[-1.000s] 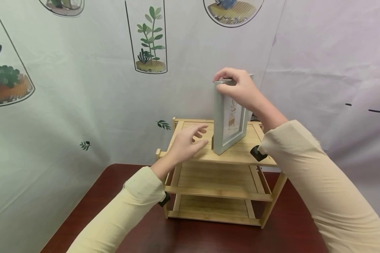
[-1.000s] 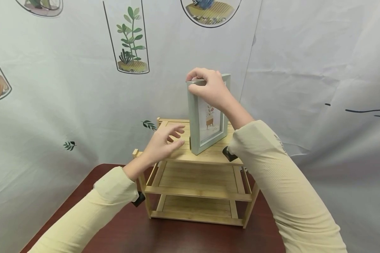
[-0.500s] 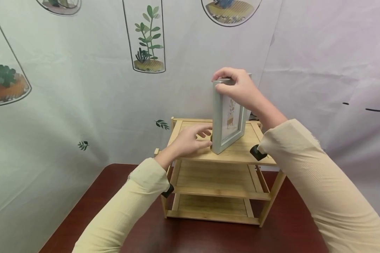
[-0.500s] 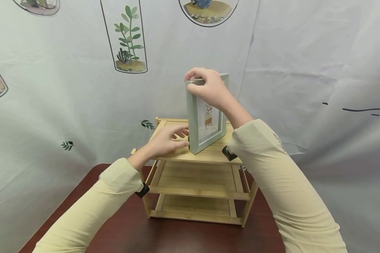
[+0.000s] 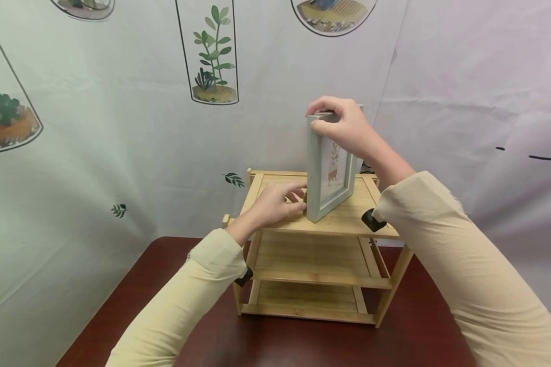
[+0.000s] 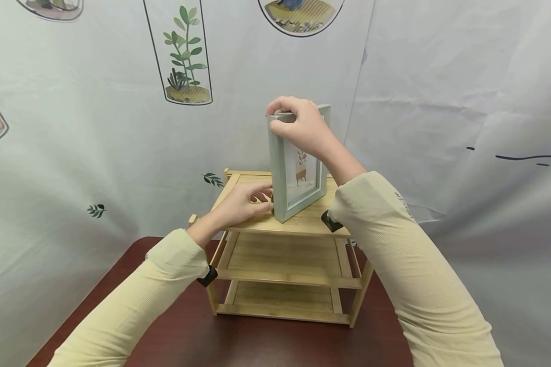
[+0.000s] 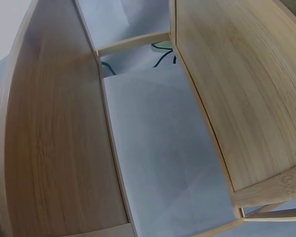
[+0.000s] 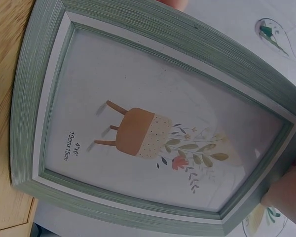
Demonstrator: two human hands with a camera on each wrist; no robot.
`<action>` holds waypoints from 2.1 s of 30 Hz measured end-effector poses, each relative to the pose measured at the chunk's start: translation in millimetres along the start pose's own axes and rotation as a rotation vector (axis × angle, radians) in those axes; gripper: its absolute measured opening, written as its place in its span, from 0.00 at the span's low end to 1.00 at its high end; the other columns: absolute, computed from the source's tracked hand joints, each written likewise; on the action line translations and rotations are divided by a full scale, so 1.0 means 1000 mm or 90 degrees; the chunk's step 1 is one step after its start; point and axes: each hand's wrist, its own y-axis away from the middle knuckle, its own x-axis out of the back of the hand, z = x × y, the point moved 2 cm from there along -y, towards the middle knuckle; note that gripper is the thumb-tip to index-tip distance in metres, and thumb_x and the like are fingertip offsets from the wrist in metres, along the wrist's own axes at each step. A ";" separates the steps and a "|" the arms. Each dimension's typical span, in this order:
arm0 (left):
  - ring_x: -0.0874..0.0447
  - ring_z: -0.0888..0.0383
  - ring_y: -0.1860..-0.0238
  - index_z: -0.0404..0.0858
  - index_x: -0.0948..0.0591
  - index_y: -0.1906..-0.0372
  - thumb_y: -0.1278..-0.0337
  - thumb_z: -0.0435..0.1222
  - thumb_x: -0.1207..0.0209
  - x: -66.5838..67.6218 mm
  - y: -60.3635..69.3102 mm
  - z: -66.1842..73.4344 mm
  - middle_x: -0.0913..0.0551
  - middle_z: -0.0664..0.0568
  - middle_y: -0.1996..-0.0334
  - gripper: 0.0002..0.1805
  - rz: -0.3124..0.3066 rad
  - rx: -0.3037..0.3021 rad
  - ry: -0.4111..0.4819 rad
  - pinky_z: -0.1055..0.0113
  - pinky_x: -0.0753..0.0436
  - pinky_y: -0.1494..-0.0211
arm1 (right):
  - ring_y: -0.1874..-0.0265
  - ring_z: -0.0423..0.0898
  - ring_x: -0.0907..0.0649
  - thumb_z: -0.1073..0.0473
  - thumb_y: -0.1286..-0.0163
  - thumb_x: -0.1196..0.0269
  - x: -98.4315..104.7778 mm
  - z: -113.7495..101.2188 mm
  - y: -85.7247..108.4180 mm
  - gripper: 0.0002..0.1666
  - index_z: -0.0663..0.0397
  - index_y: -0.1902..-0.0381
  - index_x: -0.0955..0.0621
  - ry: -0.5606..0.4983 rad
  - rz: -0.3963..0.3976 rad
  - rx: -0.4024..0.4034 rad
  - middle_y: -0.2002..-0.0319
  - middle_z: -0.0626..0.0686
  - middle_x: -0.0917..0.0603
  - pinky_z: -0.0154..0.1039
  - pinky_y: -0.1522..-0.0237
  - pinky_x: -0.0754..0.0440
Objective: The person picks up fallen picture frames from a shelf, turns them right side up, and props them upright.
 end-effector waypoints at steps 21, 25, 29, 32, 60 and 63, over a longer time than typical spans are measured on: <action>0.19 0.56 0.61 0.41 0.20 0.55 0.43 0.35 0.47 0.017 -0.014 -0.023 0.17 0.52 0.58 0.12 0.158 0.056 -0.147 0.63 0.23 0.55 | 0.64 0.38 0.27 0.64 0.45 0.48 -0.003 0.001 -0.005 0.15 0.58 0.59 0.22 0.014 -0.009 0.004 0.57 0.51 0.22 0.31 0.62 0.31; 0.19 0.56 0.60 0.41 0.19 0.58 0.43 0.36 0.48 0.021 -0.018 -0.027 0.17 0.52 0.59 0.11 0.188 0.076 -0.171 0.64 0.24 0.54 | 0.64 0.38 0.28 0.64 0.44 0.48 -0.005 0.000 -0.007 0.14 0.57 0.59 0.22 0.019 -0.011 0.006 0.57 0.51 0.22 0.32 0.62 0.31; 0.19 0.57 0.59 0.42 0.19 0.59 0.43 0.36 0.48 0.023 -0.019 -0.028 0.17 0.52 0.60 0.10 0.205 0.096 -0.180 0.63 0.24 0.55 | 0.63 0.38 0.28 0.64 0.45 0.48 -0.008 -0.001 -0.009 0.15 0.57 0.59 0.22 0.020 -0.010 0.007 0.57 0.51 0.22 0.31 0.61 0.31; 0.19 0.57 0.59 0.43 0.19 0.59 0.43 0.36 0.47 0.024 -0.019 -0.029 0.17 0.53 0.60 0.10 0.208 0.117 -0.181 0.62 0.23 0.55 | 0.63 0.38 0.28 0.64 0.45 0.48 -0.010 -0.001 -0.012 0.15 0.58 0.59 0.21 0.024 -0.009 0.007 0.57 0.51 0.22 0.31 0.61 0.31; 0.21 0.56 0.52 0.45 0.20 0.56 0.43 0.38 0.49 0.014 -0.018 -0.038 0.18 0.56 0.57 0.12 0.118 0.218 -0.181 0.58 0.26 0.49 | 0.55 0.41 0.26 0.63 0.44 0.49 -0.038 0.006 -0.033 0.20 0.55 0.54 0.20 0.091 -0.037 0.003 0.49 0.52 0.22 0.34 0.55 0.30; 0.22 0.56 0.52 0.45 0.20 0.55 0.42 0.39 0.49 0.014 -0.019 -0.037 0.17 0.56 0.57 0.12 0.120 0.223 -0.182 0.58 0.26 0.49 | 0.56 0.41 0.26 0.62 0.44 0.49 -0.037 0.007 -0.033 0.20 0.55 0.53 0.21 0.087 -0.037 0.003 0.49 0.52 0.22 0.34 0.55 0.30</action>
